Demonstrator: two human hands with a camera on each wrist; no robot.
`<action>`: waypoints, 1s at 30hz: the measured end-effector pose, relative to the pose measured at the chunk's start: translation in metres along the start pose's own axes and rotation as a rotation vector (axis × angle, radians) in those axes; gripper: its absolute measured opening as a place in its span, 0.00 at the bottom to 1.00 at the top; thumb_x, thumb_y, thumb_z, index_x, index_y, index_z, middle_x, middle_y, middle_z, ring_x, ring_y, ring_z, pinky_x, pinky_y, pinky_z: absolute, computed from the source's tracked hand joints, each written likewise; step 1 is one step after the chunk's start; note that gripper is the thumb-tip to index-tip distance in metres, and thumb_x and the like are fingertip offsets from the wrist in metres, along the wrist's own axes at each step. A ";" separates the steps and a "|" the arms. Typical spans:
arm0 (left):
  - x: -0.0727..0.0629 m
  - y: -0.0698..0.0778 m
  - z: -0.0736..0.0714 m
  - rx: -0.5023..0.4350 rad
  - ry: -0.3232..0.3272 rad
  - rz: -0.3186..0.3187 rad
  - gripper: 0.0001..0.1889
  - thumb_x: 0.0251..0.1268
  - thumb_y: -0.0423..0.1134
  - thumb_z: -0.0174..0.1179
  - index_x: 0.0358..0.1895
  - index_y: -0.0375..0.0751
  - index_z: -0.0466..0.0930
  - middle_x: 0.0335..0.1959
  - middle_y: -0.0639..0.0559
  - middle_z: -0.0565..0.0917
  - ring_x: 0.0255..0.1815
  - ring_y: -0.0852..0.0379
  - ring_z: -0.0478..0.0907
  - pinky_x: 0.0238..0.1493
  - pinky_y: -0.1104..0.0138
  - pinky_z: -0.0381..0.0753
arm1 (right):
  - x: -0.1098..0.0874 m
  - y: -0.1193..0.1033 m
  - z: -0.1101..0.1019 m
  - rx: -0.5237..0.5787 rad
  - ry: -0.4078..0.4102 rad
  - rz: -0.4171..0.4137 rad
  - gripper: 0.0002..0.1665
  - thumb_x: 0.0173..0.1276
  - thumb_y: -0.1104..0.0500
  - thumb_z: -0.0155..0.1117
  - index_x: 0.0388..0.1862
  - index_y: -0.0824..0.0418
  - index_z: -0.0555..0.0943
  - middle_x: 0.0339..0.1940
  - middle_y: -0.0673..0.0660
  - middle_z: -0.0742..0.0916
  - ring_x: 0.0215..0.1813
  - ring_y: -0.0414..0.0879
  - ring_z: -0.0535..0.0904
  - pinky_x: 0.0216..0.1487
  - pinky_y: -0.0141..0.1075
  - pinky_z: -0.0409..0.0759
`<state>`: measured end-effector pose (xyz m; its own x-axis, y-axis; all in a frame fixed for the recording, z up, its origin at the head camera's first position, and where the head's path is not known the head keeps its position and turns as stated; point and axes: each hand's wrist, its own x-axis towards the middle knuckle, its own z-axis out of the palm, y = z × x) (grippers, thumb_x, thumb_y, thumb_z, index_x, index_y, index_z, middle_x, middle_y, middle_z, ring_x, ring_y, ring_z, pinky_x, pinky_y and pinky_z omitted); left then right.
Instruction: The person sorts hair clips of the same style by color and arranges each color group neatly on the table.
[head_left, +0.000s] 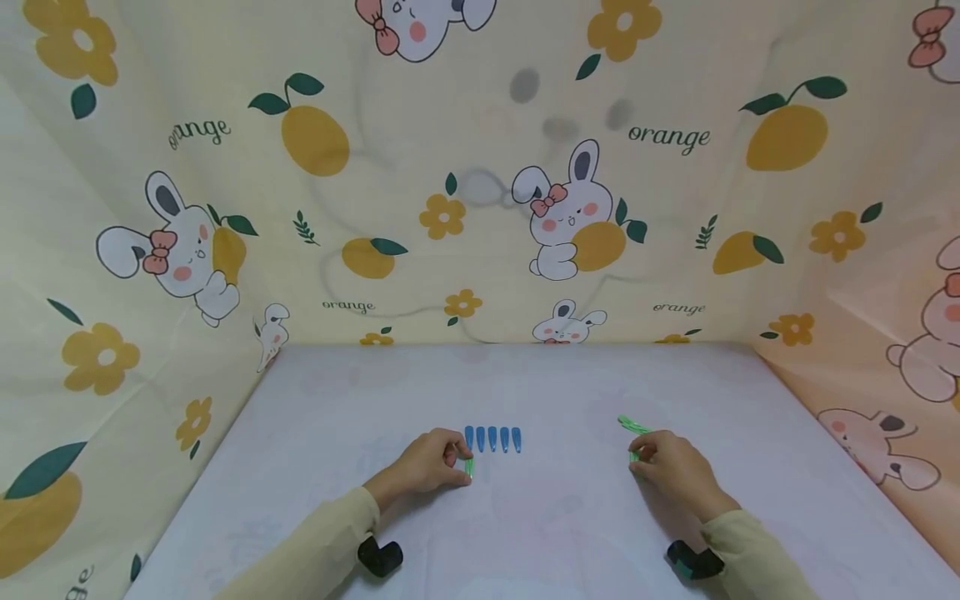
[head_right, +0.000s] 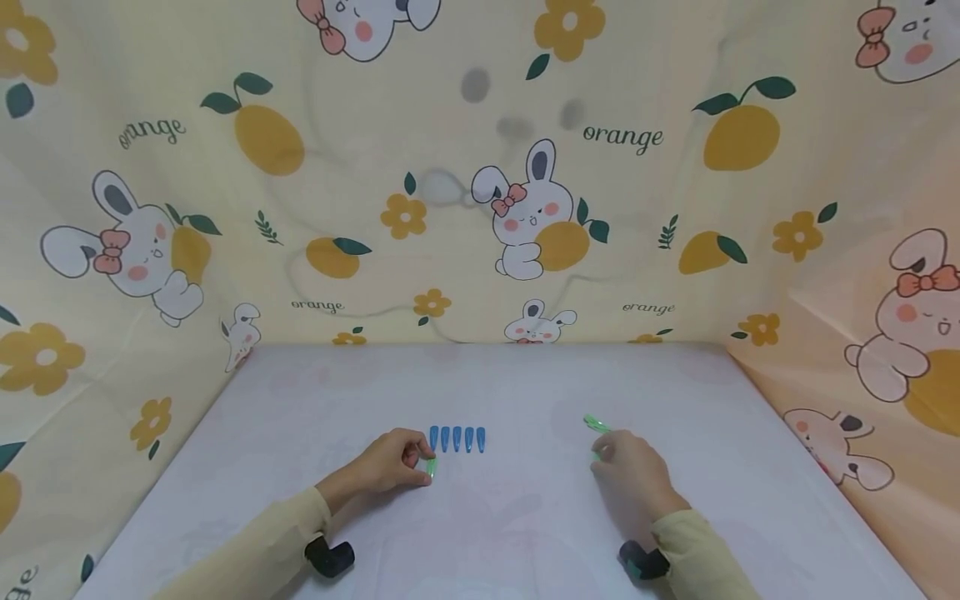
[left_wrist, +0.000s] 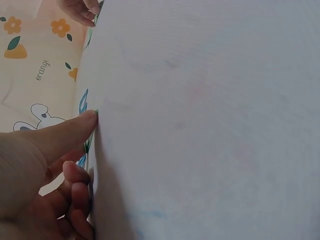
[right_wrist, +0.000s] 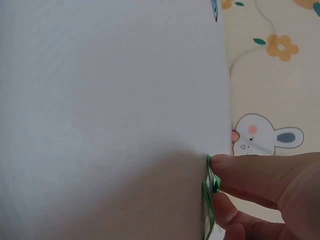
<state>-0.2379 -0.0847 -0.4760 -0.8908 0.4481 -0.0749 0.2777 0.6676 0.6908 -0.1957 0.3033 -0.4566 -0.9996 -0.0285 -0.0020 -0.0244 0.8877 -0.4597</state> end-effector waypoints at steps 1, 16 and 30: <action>0.000 0.000 0.000 0.000 0.000 0.001 0.13 0.51 0.38 0.78 0.39 0.45 0.84 0.20 0.58 0.71 0.24 0.61 0.66 0.30 0.70 0.63 | 0.000 -0.001 0.000 0.004 -0.002 0.002 0.15 0.58 0.62 0.76 0.45 0.64 0.87 0.35 0.55 0.89 0.36 0.45 0.81 0.35 0.41 0.77; -0.004 -0.001 -0.002 -0.012 -0.008 0.006 0.13 0.52 0.37 0.77 0.40 0.43 0.84 0.20 0.57 0.71 0.24 0.61 0.65 0.29 0.70 0.63 | 0.007 0.004 0.009 0.282 -0.098 -0.064 0.15 0.65 0.68 0.66 0.51 0.67 0.86 0.34 0.55 0.86 0.32 0.40 0.76 0.29 0.31 0.75; -0.003 0.006 -0.001 0.011 0.009 -0.008 0.13 0.52 0.38 0.78 0.39 0.44 0.84 0.19 0.57 0.71 0.23 0.61 0.65 0.28 0.70 0.62 | 0.005 -0.018 0.011 0.591 -0.133 -0.185 0.21 0.68 0.67 0.65 0.59 0.73 0.80 0.36 0.59 0.86 0.27 0.34 0.72 0.29 0.27 0.71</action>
<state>-0.2341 -0.0830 -0.4706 -0.8963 0.4372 -0.0740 0.2741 0.6775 0.6825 -0.2000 0.2824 -0.4578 -0.9683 -0.2477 0.0313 -0.1460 0.4601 -0.8758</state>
